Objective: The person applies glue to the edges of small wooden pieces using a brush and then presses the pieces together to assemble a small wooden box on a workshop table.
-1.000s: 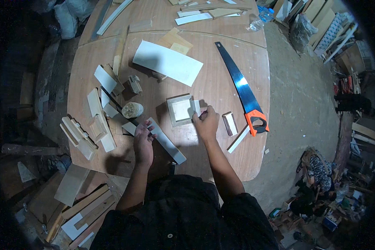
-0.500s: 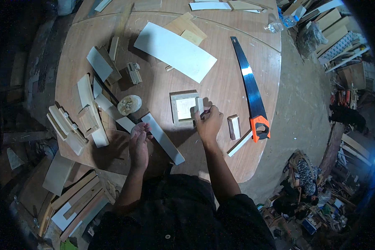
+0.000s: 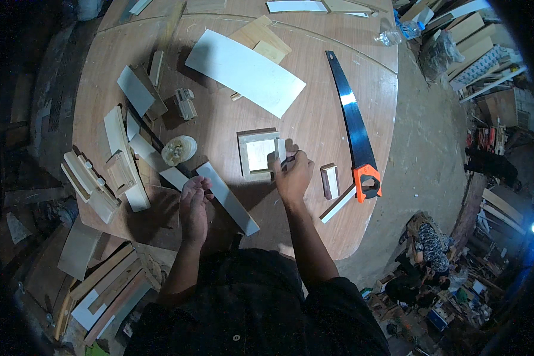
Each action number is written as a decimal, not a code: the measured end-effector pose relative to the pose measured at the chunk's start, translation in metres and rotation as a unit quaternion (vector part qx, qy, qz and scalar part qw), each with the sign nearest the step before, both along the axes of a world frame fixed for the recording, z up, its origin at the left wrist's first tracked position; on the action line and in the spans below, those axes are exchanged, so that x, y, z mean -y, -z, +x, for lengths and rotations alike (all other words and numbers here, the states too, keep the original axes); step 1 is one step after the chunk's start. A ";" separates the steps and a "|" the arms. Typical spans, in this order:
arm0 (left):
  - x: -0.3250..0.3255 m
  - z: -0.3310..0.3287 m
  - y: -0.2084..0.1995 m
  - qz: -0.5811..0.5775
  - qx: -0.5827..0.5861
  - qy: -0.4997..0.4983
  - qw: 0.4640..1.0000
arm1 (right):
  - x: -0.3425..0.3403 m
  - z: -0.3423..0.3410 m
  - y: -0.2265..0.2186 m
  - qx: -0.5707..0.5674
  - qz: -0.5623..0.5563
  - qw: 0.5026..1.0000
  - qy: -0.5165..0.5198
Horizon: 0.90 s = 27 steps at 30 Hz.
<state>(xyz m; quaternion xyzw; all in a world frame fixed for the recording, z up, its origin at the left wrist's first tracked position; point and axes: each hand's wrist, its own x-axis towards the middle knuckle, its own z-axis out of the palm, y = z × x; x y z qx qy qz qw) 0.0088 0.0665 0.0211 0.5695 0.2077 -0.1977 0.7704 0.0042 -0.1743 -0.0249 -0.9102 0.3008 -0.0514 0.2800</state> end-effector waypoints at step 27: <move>0.002 0.003 -0.001 0.004 0.004 0.003 1.000 | 0.001 0.002 0.007 -0.014 0.008 1.000 -0.011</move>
